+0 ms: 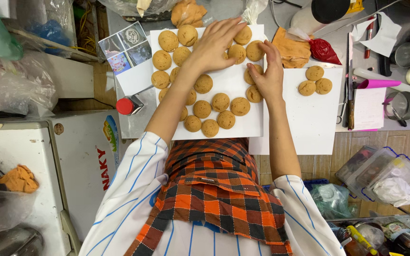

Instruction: The person retrieves a bowl of white cream and a piping bag from a freezer. They fill the piping bag with cream and then arrange round cookies on a white board, placing them in a circular pattern.

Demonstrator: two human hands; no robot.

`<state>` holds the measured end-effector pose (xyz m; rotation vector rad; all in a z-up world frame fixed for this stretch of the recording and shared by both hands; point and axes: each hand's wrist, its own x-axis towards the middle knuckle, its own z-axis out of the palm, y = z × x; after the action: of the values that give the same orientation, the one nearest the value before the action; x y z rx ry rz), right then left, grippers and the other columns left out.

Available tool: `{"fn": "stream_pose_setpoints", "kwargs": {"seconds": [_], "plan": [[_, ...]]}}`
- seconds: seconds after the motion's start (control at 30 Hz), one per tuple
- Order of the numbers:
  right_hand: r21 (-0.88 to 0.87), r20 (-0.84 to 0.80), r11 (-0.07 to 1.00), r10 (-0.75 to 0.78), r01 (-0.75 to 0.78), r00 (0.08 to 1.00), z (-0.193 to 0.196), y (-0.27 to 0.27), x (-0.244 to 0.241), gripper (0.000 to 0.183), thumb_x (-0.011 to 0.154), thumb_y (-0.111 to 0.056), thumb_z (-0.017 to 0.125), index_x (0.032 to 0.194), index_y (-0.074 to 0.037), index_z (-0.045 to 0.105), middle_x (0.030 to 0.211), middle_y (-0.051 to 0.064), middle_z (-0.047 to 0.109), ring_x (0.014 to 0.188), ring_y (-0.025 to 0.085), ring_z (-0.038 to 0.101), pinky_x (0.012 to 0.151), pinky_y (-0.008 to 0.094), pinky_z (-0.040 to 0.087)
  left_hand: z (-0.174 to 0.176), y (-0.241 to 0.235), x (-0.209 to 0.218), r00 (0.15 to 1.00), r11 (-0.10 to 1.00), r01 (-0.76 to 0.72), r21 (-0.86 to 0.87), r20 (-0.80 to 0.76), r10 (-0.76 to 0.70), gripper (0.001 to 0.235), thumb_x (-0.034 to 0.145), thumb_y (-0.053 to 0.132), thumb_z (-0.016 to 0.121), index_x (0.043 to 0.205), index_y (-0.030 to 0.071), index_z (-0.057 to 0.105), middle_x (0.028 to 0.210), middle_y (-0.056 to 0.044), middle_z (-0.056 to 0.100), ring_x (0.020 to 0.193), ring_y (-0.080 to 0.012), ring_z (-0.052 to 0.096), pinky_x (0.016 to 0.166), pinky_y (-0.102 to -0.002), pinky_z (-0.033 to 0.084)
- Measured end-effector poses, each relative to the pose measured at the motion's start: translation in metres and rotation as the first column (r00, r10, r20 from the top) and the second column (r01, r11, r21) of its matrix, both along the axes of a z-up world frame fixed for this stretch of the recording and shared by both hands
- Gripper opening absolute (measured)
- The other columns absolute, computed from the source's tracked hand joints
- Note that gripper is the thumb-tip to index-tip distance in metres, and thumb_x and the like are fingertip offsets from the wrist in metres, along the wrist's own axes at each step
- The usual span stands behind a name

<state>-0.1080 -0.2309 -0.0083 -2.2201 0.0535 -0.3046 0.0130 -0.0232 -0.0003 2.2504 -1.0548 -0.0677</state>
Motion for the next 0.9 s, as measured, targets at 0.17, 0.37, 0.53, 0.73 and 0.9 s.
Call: {"fn": "stream_pose_setpoints", "kwargs": {"seconds": [0.17,0.37,0.53,0.73,0.9], "plan": [[0.038,-0.010,0.999,-0.010,0.010,1.000,0.004,-0.002,-0.006,0.061,0.089,-0.013,0.083,0.144,-0.008,0.057,0.153,0.018,0.053,0.143,0.036,0.051,0.119,0.044,0.042,-0.001,-0.017,0.007,0.996,0.995,0.087,0.048,-0.036,-0.085,0.095,0.077,0.029,0.085,0.159,0.015,0.037,0.157,-0.011,0.047,0.147,-0.0302,0.040,0.126,-0.056,0.016],[0.121,-0.052,0.993,0.007,-0.001,0.999,0.010,-0.006,-0.016,0.061,0.089,-0.016,0.082,0.143,-0.005,0.056,0.148,0.016,0.058,0.140,0.033,0.055,0.119,0.043,0.043,0.011,-0.003,0.009,0.995,0.987,0.070,-0.144,-0.057,-0.079,0.088,0.081,0.023,0.086,0.157,0.016,0.041,0.156,-0.010,0.051,0.146,-0.0286,0.045,0.126,-0.058,0.016],[0.165,-0.048,0.986,-0.021,0.029,0.999,0.009,-0.013,-0.019,0.062,0.091,-0.019,0.081,0.145,-0.004,0.055,0.147,0.015,0.060,0.140,0.030,0.057,0.119,0.041,0.044,0.034,0.059,0.012,0.974,0.938,-0.152,-0.311,-0.210,0.088,0.068,0.094,0.014,0.078,0.156,0.016,0.049,0.160,-0.008,0.053,0.151,-0.0284,0.046,0.130,-0.045,0.033],[0.175,-0.010,0.983,0.052,-0.049,0.999,-0.004,-0.018,-0.018,0.060,0.095,-0.017,0.079,0.148,-0.002,0.054,0.150,0.017,0.060,0.141,0.031,0.056,0.120,0.042,0.042,0.041,0.101,-0.017,0.977,0.959,-0.214,-0.184,-0.061,0.206,0.061,0.087,0.007,0.072,0.145,0.011,0.054,0.147,-0.013,0.058,0.139,-0.0351,0.051,0.120,-0.047,0.036],[0.150,0.070,0.988,0.027,-0.037,0.997,-0.002,-0.022,-0.013,0.054,0.100,-0.017,0.079,0.145,0.000,0.055,0.146,0.020,0.058,0.138,0.033,0.056,0.120,0.043,0.043,0.028,0.127,-0.048,0.844,0.790,-0.529,-0.310,-0.095,0.528,0.048,0.093,-0.003,0.062,0.140,0.009,0.059,0.133,-0.009,0.069,0.129,-0.0299,0.062,0.116,-0.044,0.042]]}}
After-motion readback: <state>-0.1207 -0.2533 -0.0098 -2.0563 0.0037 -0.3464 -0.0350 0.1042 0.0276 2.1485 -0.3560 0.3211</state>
